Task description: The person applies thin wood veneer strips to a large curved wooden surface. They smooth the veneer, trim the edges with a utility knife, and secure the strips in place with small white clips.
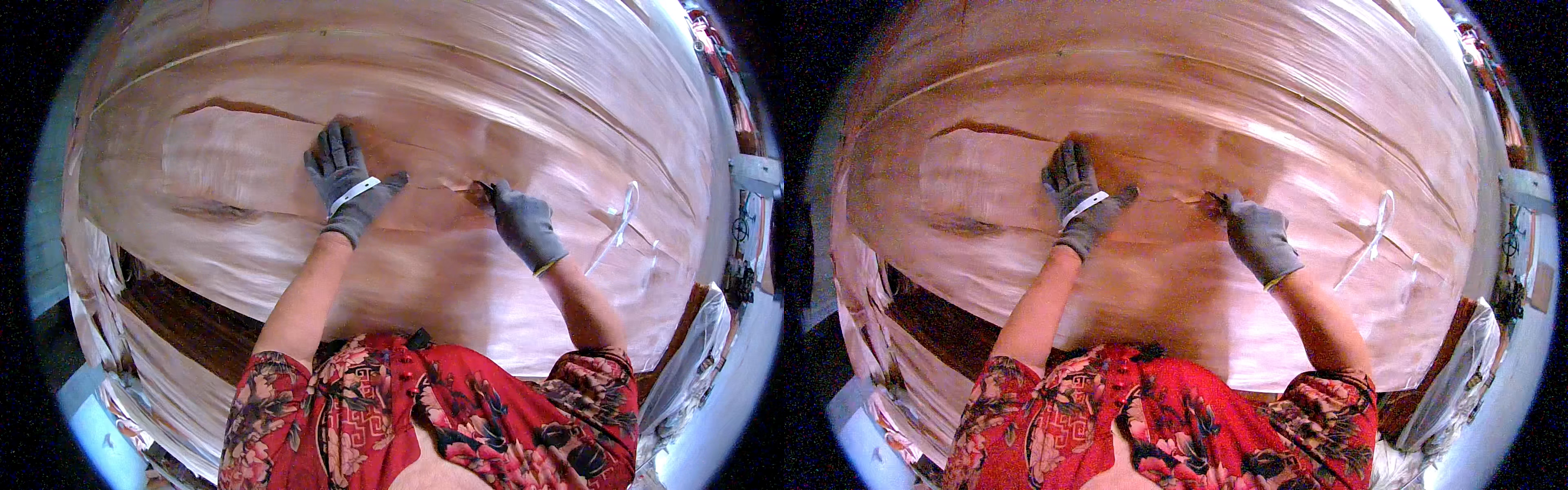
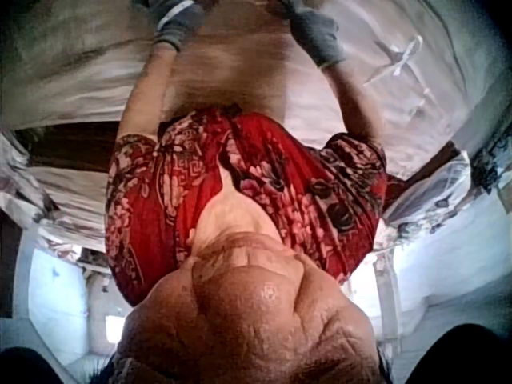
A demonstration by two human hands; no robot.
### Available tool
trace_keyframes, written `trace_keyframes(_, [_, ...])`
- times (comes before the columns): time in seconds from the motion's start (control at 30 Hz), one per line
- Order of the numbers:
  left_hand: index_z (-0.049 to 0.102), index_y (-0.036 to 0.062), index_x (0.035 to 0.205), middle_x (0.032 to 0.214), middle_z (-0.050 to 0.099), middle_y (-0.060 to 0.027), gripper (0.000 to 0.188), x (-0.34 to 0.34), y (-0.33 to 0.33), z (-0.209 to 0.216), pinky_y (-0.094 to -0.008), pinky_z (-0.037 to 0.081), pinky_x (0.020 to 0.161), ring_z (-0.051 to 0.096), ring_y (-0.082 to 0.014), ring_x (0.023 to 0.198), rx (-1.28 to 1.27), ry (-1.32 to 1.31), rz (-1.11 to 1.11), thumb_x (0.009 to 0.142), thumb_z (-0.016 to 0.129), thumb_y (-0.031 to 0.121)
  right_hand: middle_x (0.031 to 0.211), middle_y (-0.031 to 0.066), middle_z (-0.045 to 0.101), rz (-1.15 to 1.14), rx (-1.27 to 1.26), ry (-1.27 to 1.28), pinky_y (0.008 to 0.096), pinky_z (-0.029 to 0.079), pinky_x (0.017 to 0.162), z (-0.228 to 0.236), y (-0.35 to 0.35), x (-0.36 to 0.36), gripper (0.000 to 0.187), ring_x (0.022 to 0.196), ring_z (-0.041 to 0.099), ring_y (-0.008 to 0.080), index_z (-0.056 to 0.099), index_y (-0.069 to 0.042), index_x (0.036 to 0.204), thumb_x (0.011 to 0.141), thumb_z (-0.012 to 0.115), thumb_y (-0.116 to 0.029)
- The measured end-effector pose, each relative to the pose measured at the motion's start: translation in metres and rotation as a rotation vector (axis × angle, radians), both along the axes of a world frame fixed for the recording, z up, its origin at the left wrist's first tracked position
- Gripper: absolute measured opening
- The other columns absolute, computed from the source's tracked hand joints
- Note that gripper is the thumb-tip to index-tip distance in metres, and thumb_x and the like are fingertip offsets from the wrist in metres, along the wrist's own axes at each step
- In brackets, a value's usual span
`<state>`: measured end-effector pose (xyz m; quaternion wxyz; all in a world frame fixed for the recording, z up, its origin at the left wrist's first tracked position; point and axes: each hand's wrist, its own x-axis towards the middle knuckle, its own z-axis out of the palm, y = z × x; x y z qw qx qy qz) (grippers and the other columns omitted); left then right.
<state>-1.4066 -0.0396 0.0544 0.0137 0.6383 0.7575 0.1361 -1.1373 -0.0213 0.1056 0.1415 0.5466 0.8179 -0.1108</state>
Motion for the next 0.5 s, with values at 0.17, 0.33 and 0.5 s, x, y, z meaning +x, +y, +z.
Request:
trace_keyframes(0.17, [0.016, 0.0024, 0.142, 0.149, 0.013, -0.0168, 0.119, 0.002, -0.001, 0.004, -0.0571, 0.006, 0.107, 0.013, -0.0312, 0.137, -0.031, 0.001, 0.014, 0.057, 0.062, 0.071, 0.067, 0.0177, 0.062, -0.082, -0.005, 0.053, 0.0484, 0.046, 0.049, 0.005, -0.026, 0.025, 0.016, 0.06, 0.061, 0.0365, 0.049, -0.01, 0.1, 0.089, 0.046, -0.022])
trace_keyframes(0.33, [0.016, 0.0024, 0.143, 0.15, 0.012, -0.016, 0.117, 0.002, -0.001, 0.01, -0.0565, 0.003, 0.107, 0.012, -0.0301, 0.138, -0.047, 0.001, 0.03, 0.06, 0.056, 0.075, 0.081, 0.0126, 0.064, -0.206, 0.256, 0.207, 0.0424, 0.048, 0.053, 0.036, -0.033, 0.016, 0.033, 0.064, 0.062, 0.0322, 0.051, -0.017, 0.117, 0.085, 0.057, -0.025])
trace_keyframes(0.5, [0.018, 0.0011, 0.142, 0.15, 0.011, -0.0171, 0.113, 0.008, 0.001, 0.016, -0.0572, 0.0, 0.107, 0.009, -0.0292, 0.139, -0.097, -0.045, 0.022, 0.063, 0.054, 0.074, 0.111, 0.0147, 0.054, -0.181, 0.317, 0.37, 0.0431, 0.049, 0.068, 0.037, 0.018, -0.066, 0.058, 0.088, 0.059, 0.034, 0.047, -0.014, 0.121, 0.071, 0.073, -0.028])
